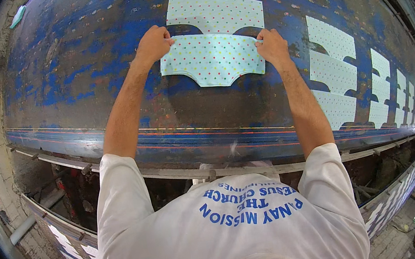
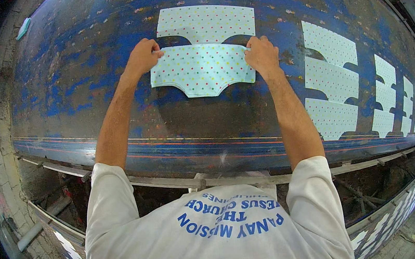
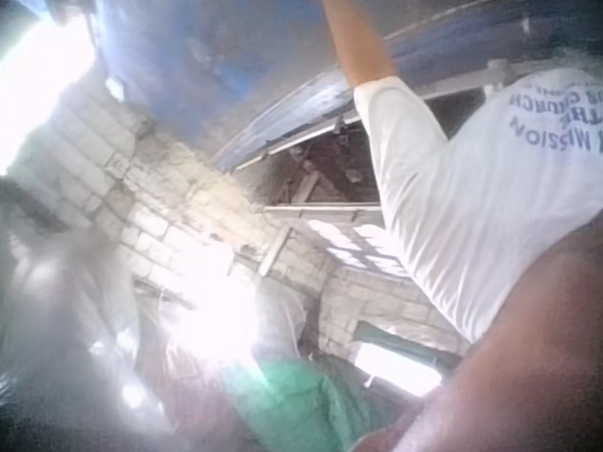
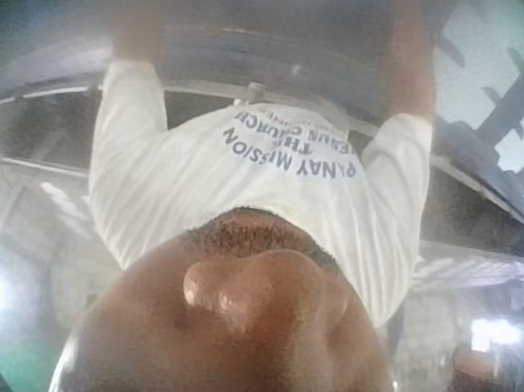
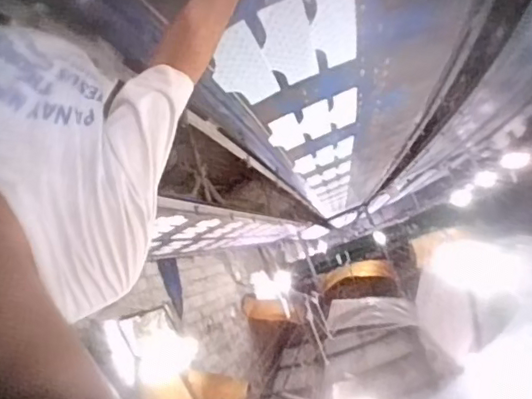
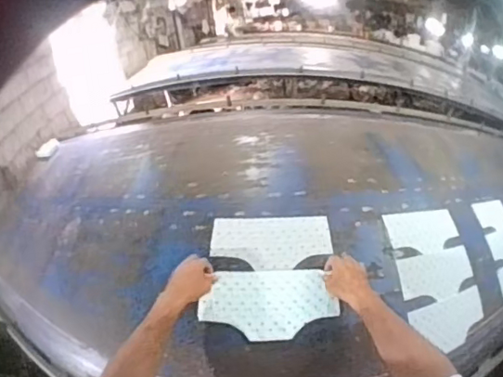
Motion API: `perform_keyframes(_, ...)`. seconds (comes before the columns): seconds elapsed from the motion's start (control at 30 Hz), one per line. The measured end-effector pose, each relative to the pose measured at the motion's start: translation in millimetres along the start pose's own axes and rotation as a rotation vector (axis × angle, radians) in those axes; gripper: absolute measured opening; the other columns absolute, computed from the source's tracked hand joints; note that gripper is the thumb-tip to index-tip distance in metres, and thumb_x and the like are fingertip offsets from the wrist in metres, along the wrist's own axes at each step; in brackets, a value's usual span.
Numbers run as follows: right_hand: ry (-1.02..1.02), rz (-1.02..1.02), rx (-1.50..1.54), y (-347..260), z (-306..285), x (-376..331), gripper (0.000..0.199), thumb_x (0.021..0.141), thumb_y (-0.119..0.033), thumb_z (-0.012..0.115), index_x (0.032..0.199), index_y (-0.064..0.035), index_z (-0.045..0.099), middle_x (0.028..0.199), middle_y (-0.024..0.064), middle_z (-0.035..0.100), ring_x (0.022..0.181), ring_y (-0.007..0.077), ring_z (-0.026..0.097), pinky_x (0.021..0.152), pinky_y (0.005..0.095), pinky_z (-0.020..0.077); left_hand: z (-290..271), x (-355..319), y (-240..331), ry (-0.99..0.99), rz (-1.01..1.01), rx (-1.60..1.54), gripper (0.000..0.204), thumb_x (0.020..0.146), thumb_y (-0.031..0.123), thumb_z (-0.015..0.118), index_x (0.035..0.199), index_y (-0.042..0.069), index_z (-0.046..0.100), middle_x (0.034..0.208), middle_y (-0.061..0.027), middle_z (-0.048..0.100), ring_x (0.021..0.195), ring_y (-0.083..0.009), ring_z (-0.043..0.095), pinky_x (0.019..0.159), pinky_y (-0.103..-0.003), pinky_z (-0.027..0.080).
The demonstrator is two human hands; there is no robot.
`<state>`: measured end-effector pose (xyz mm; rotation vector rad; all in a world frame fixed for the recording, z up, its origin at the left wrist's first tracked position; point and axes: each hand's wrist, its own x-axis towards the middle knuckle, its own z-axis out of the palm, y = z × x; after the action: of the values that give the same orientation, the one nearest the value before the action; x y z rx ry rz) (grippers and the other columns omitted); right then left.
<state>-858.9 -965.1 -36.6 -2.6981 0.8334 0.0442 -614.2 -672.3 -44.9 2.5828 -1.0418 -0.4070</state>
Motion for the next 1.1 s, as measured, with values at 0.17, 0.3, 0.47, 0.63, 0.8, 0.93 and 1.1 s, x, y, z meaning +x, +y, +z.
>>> perform_keyframes(0.17,0.136,-0.122,-0.030,-0.7,5.8,-13.7,0.021,0.090,-0.016,0.073,0.108,-0.0064,0.067,0.111,0.0162,0.067,0.106,0.0372,0.065,0.087,0.0527,0.0496,17.1,-5.3,1.6,0.178,0.196,-0.004,0.018,0.092,0.013,0.072,0.102,0.001,0.063,0.096,-0.0154,0.063,0.097,-0.0373,0.061,0.084,-0.048,0.048)
perform_keyframes(0.3,0.185,-0.091,0.161,5.4,12.9,-20.6,0.018,0.090,-0.013,0.073,0.106,-0.0056,0.067,0.103,0.0163,0.069,0.102,0.0380,0.065,0.087,0.0510,0.0491,11.6,-15.8,2.3,0.147,0.263,0.037,0.010,0.096,0.009,0.065,0.102,0.002,0.061,0.100,-0.0165,0.064,0.103,-0.0384,0.059,0.086,-0.049,0.047)
perform_keyframes(0.47,0.292,-0.129,0.286,5.4,9.6,-38.5,0.017,0.092,-0.013,0.073,0.104,-0.0025,0.067,0.098,0.0156,0.072,0.093,0.0381,0.066,0.084,0.0481,0.0504,-33.1,-46.9,33.8,-0.027,0.137,-0.347,0.014,0.101,0.014,0.065,0.106,0.003,0.062,0.098,-0.0115,0.067,0.094,-0.0236,0.063,0.083,-0.037,0.049)
perform_keyframes(0.63,0.333,0.060,0.537,5.2,-16.6,-36.3,0.018,0.095,-0.014,0.071,0.108,-0.0025,0.068,0.093,0.0139,0.072,0.082,0.0275,0.065,0.075,0.0386,0.0508,-77.3,-43.6,43.5,0.083,0.147,-0.804,0.017,0.101,0.017,0.068,0.107,0.002,0.066,0.088,-0.0022,0.067,0.083,-0.0101,0.059,0.078,-0.027,0.049)
perform_keyframes(0.8,0.364,0.035,0.420,9.9,-36.1,48.9,0.024,0.095,-0.018,0.072,0.114,-0.0039,0.072,0.095,0.0137,0.074,0.087,0.0256,0.069,0.079,0.0377,0.0524,-70.8,52.4,21.6,0.206,0.145,-0.368,0.022,0.100,0.021,0.068,0.111,0.002,0.071,0.095,-0.0108,0.075,0.087,-0.0209,0.069,0.081,-0.035,0.053)
perform_keyframes(0.93,0.302,0.126,0.429,7.9,-20.8,106.8,0.027,0.090,-0.020,0.072,0.112,-0.0059,0.075,0.105,0.0199,0.076,0.100,0.0358,0.073,0.085,0.0431,0.0550,-33.8,117.4,5.2,0.204,0.054,-0.167,0.028,0.098,0.025,0.068,0.114,0.002,0.072,0.105,-0.0182,0.076,0.097,-0.0330,0.073,0.086,-0.043,0.055)
perform_keyframes(1.1,0.221,0.108,0.227,14.2,-5.6,138.0,0.034,0.089,-0.024,0.071,0.118,-0.0057,0.073,0.103,0.0194,0.077,0.097,0.0339,0.074,0.089,0.0468,0.0554,-12.9,142.0,-13.8,0.161,0.027,-0.037,0.034,0.097,0.031,0.071,0.115,0.003,0.072,0.110,-0.0177,0.075,0.104,-0.0346,0.071,0.091,-0.045,0.054)
